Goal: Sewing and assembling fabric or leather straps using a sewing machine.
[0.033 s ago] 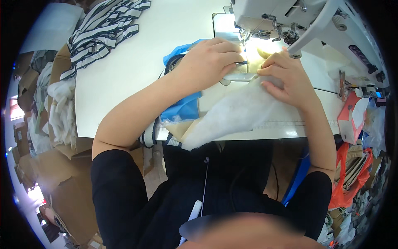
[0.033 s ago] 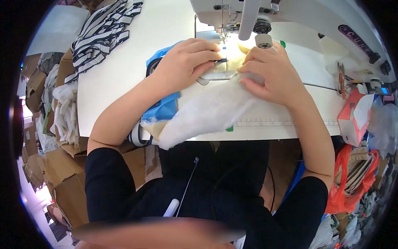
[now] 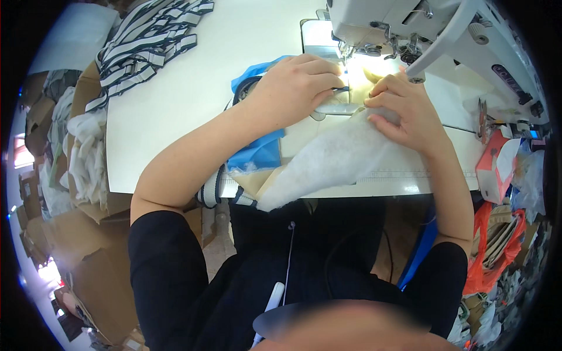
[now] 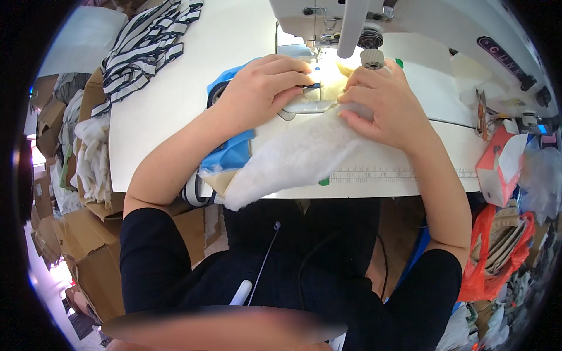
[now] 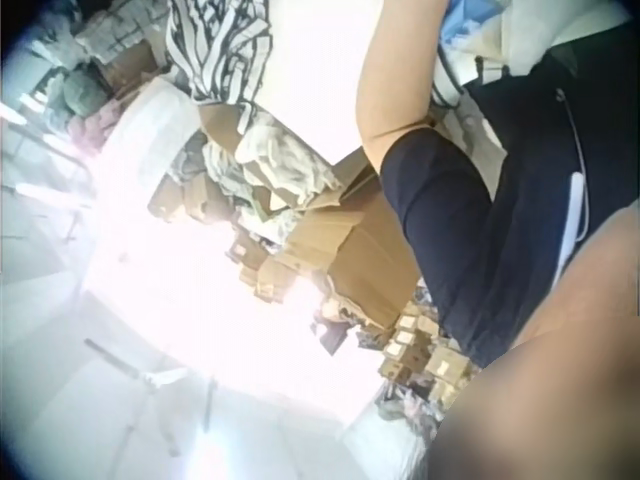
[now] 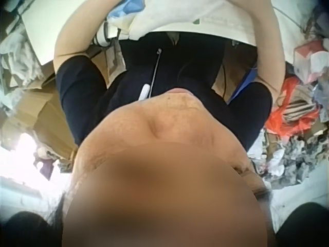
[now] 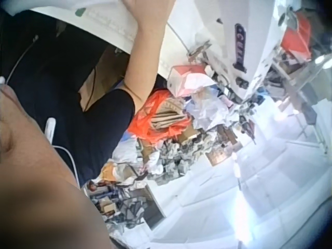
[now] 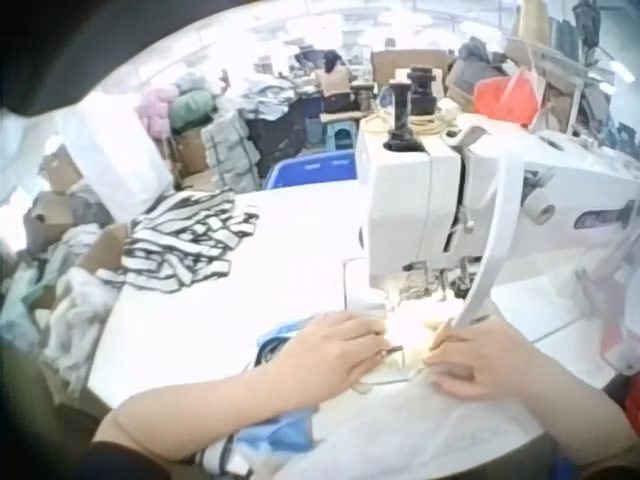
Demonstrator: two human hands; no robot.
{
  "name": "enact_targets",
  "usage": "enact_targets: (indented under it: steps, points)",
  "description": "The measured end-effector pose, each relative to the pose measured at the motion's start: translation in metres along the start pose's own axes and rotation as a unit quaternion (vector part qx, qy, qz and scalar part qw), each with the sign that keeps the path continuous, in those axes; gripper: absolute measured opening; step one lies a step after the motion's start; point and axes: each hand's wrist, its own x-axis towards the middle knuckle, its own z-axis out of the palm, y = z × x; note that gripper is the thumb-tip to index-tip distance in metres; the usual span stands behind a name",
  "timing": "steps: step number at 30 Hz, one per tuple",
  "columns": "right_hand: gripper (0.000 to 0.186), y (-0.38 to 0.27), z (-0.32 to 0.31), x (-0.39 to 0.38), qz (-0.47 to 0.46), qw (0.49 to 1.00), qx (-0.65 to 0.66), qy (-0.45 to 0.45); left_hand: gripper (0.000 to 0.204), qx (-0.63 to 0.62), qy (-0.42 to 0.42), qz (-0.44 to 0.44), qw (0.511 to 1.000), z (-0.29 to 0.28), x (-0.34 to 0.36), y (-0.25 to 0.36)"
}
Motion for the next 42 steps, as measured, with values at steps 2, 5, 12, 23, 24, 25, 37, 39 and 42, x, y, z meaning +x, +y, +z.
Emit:
enact_targets:
  steps: [2,5,12,23,24,25,37,39,42]
  points:
    - [0.015,0.0,0.002,0.0,0.024,1.0,-0.005,0.0,0.017,0.002,0.005,0.0,1.0,0.001,0.002,0.002]
    - [0.021,-0.005,0.004,0.0,0.026,0.999,-0.029,0.025,0.018,0.009,0.009,0.002,1.0,0.002,0.001,0.003]
    - [0.034,-0.005,0.01,0.0,0.008,0.999,-0.048,0.021,0.017,0.041,-0.002,0.004,0.999,0.003,0.002,0.003]
    - [0.031,-0.002,0.013,0.002,0.039,0.998,-0.044,0.026,0.015,0.05,0.011,0.017,0.999,0.005,0.006,-0.006]
    - [0.031,-0.001,0.013,0.002,0.04,0.998,-0.044,0.027,0.016,0.047,0.013,0.02,0.999,0.006,0.008,-0.006]
    - [0.031,0.001,0.013,0.003,0.047,0.998,-0.038,0.021,0.016,0.046,0.012,0.022,0.999,0.007,0.009,-0.007]
    - [0.029,0.003,0.017,0.005,0.05,0.998,-0.023,0.023,0.012,0.023,0.01,-0.005,1.0,0.005,0.01,-0.01]
    - [0.029,0.001,0.016,0.004,0.058,0.998,-0.025,0.018,0.012,0.018,0.025,0.003,1.0,0.006,0.011,-0.012]
    - [0.029,0.0,0.014,0.004,0.063,0.997,-0.035,0.012,0.011,0.015,0.027,0.011,0.999,0.004,0.011,-0.011]
